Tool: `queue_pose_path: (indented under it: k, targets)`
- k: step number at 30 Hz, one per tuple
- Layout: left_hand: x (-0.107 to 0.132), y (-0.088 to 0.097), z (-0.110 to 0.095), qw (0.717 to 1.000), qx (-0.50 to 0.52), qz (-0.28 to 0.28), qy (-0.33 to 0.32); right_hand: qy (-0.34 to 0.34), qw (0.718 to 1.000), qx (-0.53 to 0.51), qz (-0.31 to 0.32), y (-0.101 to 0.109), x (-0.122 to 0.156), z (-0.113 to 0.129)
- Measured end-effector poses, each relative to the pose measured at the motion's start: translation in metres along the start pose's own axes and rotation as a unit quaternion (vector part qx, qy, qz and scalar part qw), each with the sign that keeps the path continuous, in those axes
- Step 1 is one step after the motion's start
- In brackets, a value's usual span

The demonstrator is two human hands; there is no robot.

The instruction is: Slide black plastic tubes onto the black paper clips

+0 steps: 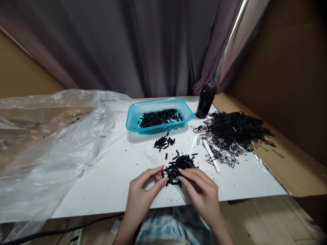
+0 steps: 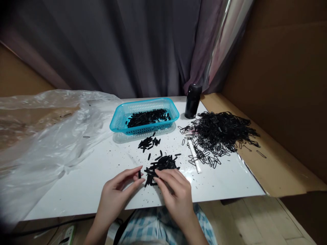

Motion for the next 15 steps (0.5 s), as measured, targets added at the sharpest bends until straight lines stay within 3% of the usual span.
queue_pose_path:
  k: [5, 15]
  targets:
    - [0.002, 0.000, 0.003, 1.000, 0.013, 0.004, 0.009, 0.054, 0.997, 0.007, 0.047, -0.010, 0.000, 0.008]
    - [0.004, -0.004, -0.018, 0.997, -0.032, 0.010, -0.069, 0.070, 0.995, 0.042, 0.060, -0.013, 0.001, 0.010]
Point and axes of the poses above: each hand's wrist, its own x-axis away from the middle knuckle, its own y-axis out of the back of the hand, z = x × y, the point moved 10 cm from there along -x, towards the middle knuckle, and after that the axes turned 3 degrees about -z, right-handed, at the moved point
